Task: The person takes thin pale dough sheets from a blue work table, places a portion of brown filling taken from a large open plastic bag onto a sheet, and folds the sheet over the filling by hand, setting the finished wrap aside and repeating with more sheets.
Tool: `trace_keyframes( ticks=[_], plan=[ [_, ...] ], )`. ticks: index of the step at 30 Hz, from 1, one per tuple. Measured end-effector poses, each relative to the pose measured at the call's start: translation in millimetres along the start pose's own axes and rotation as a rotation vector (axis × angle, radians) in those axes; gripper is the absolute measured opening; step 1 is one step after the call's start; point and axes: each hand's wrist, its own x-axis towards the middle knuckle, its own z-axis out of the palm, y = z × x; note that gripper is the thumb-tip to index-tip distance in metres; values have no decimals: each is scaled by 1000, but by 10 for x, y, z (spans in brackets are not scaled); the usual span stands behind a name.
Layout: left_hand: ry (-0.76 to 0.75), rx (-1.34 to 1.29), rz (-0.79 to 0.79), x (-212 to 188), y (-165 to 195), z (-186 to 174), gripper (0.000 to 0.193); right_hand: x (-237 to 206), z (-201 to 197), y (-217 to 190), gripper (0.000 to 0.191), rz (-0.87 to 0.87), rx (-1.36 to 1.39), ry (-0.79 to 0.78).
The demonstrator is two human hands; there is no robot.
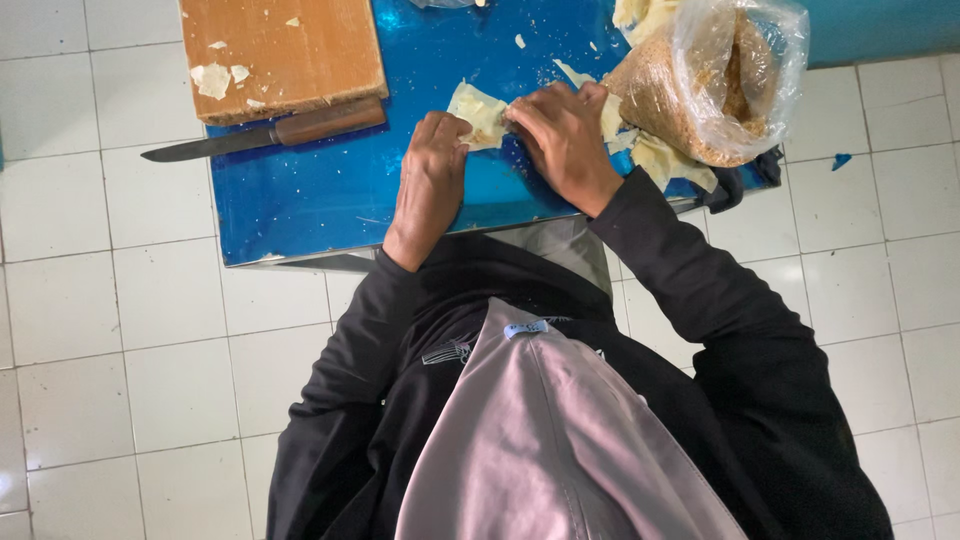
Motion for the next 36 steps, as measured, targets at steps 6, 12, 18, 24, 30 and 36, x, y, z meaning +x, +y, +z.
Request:
trace_keyframes(
  ticks=[6, 12, 18, 24, 30, 36],
  plan=[
    [-13, 9, -13, 5, 26, 4, 21, 15, 18, -113, 15, 47, 204, -71],
    [-22, -9, -25, 5, 47, -9, 21, 24, -70, -116, 40, 58, 221, -136],
    [-26, -24, -17, 11, 34, -10, 23, 37, -77, -60, 56, 60, 293, -230],
    [-35, -20, -19, 15, 46, -21, 25, 41, -16, -13, 59, -23, 139, -238],
    [-46, -41, 23, 39, 81, -70, 34, 22, 45, 68, 35, -115, 37, -191],
    [-56, 2, 33, 58, -3, -36, 21, 80, 209, 113, 11, 39, 233, -145]
  ],
)
